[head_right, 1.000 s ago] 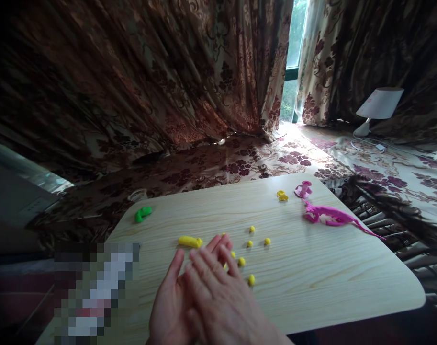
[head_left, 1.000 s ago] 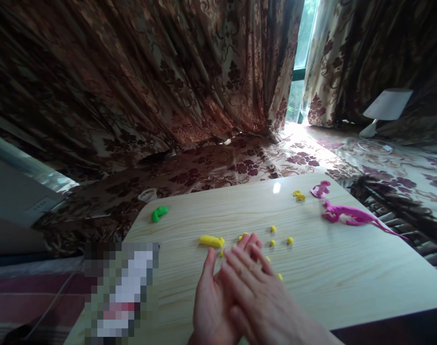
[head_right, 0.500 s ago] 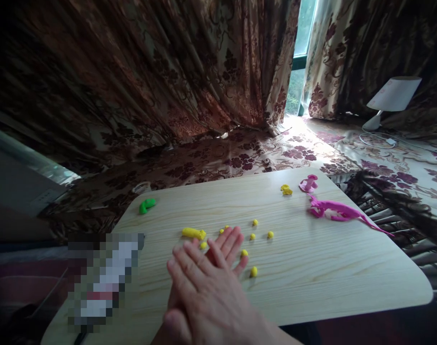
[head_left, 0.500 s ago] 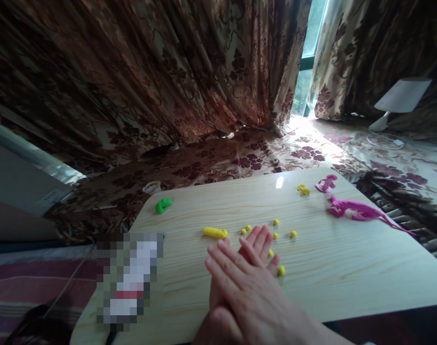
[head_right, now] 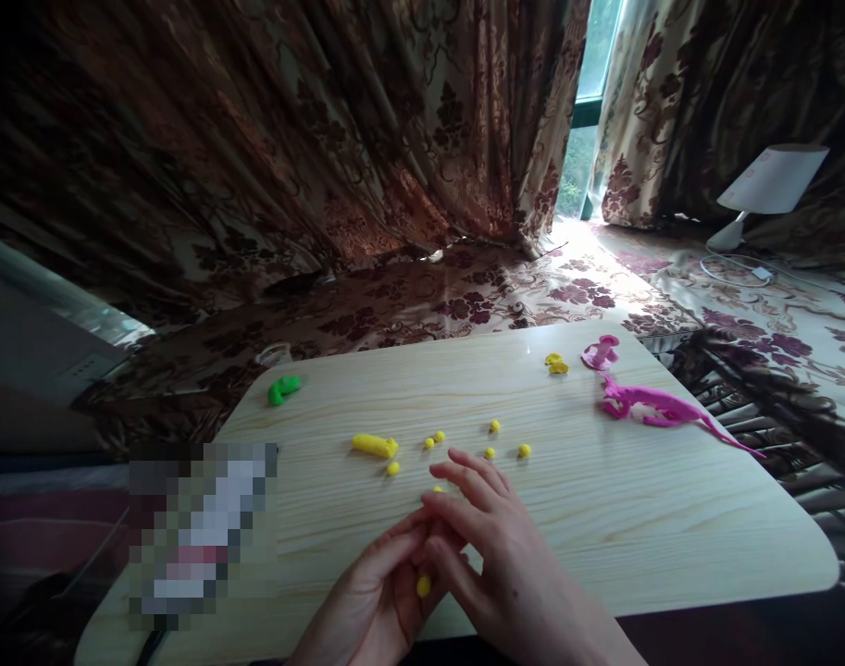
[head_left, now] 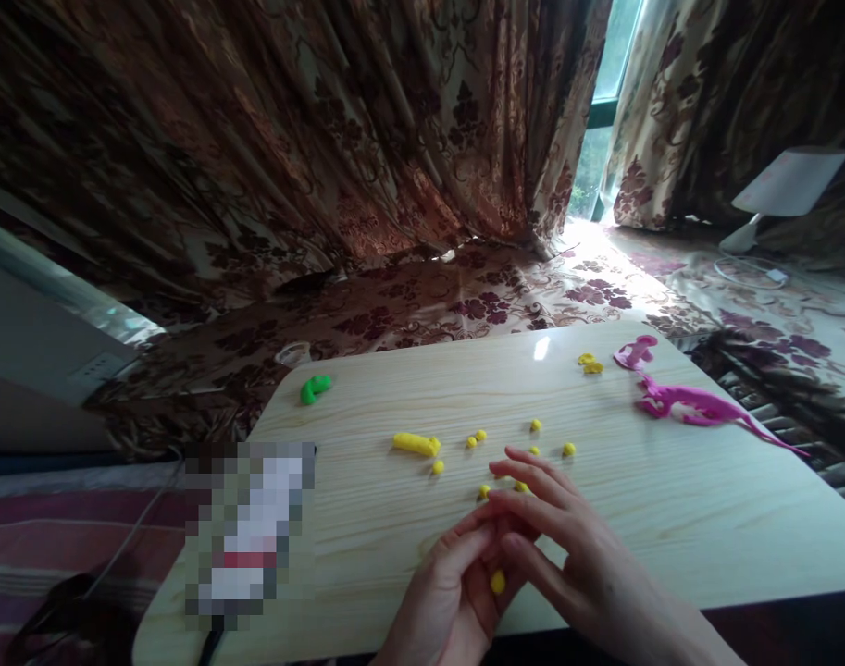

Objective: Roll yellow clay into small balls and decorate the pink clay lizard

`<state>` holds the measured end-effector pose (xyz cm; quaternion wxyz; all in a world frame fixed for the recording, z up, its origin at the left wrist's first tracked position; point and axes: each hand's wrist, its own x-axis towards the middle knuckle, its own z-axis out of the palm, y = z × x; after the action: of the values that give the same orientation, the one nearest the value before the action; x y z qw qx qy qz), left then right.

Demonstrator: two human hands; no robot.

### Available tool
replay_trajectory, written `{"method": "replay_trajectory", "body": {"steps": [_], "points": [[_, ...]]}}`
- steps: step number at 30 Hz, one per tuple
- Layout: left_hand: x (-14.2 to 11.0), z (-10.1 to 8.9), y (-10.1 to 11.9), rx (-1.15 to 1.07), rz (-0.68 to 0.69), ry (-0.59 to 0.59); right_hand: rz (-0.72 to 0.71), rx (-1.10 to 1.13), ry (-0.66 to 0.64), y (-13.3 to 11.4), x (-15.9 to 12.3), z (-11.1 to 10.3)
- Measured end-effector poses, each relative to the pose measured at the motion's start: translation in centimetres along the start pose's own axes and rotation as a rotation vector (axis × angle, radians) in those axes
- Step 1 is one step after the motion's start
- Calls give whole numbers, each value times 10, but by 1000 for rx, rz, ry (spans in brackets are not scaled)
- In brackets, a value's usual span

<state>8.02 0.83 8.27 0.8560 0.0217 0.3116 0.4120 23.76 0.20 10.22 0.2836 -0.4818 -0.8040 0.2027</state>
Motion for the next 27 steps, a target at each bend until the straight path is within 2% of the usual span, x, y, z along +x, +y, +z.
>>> {"method": "replay_trajectory", "body": {"steps": [4,7,9,11,14,16,18,22,27], "points": [[4,4,-4,-170,-133,-73,-22,47,20,-3,-8,10],[11,0,-10,-338,-180,-130,-15,48,106,-2,0,29],[18,-5,-7,-367,-140,-101,16,75,200,0,11,37],[24,-11,3,-330,-44,-67,47,140,259,4,22,39],[27,-14,27,-235,156,-96,83,233,316,13,30,28],[26,-13,37,-185,180,-104,111,263,341,19,28,18],[24,-11,38,-143,150,-95,130,283,324,20,22,12],[20,-8,24,-66,106,-68,108,295,232,14,8,10],[11,-9,10,-22,118,-34,80,296,184,5,-6,11]]}}
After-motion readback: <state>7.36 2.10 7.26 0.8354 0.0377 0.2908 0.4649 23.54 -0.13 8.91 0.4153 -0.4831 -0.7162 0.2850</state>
